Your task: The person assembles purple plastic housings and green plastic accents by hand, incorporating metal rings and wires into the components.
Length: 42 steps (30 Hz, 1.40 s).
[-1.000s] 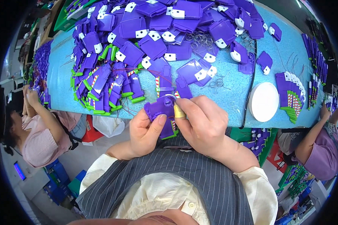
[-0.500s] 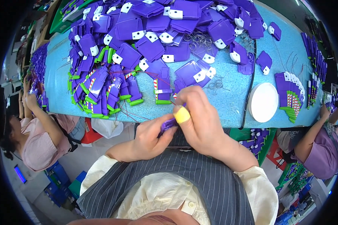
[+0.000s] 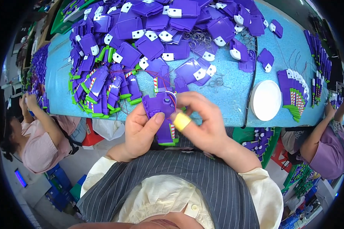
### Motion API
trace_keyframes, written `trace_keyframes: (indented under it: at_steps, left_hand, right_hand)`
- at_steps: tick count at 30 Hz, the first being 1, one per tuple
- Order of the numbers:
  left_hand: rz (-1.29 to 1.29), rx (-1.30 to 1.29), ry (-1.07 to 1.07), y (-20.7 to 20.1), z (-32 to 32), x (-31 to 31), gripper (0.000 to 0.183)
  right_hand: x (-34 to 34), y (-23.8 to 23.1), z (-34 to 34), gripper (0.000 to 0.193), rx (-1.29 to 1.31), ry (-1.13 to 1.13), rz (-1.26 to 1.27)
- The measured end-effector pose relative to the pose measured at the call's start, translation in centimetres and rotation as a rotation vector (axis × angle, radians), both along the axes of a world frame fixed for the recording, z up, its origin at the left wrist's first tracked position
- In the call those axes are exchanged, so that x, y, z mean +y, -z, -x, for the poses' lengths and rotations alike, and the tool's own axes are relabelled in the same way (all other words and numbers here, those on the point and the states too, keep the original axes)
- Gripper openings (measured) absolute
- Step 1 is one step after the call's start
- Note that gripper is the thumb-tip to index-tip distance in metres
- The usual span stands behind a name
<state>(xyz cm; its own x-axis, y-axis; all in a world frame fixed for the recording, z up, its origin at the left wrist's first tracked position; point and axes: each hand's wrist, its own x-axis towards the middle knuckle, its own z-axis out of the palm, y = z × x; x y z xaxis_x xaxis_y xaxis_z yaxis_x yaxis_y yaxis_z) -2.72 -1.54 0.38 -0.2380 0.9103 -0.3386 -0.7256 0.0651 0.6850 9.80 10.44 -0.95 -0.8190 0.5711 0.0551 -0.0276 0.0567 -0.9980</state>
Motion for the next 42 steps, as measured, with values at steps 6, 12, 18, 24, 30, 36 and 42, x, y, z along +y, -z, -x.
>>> trace_keyframes:
  at_steps: [6,12,18,24,30,36,42]
  left_hand:
    - [-0.12,0.36,-0.016,1.4,-1.0,-0.6,0.031]
    - [-0.141,0.246,0.042,2.3,-1.5,-0.6,0.034]
    - [-0.04,0.529,0.252,2.5,-0.8,-1.0,0.029]
    - [0.014,0.469,0.568,2.4,0.3,-1.8,0.027]
    - [-0.007,0.169,0.06,0.8,1.5,-1.5,0.034]
    - [0.007,0.13,0.078,1.5,0.1,-1.2,0.035]
    - [0.028,0.088,0.107,2.2,-0.8,-0.9,0.036]
  right_hand:
    - [-1.2,0.7,-0.5,0.023,-0.024,0.058,-0.141]
    - [-1.6,1.0,-1.1,0.024,-0.115,0.085,-0.137]
    - [0.8,-0.3,-2.3,0.018,-0.209,-0.036,-0.374]
    - [1.8,-1.1,-4.3,0.009,-0.299,0.206,0.205]
    - [2.1,0.0,-4.0,0.013,-0.536,0.257,-0.363]
    - [2.0,1.4,-0.8,0.034,-0.627,0.25,-0.417]
    - [2.9,1.7,-3.2,0.023,-0.607,0.145,-0.319]
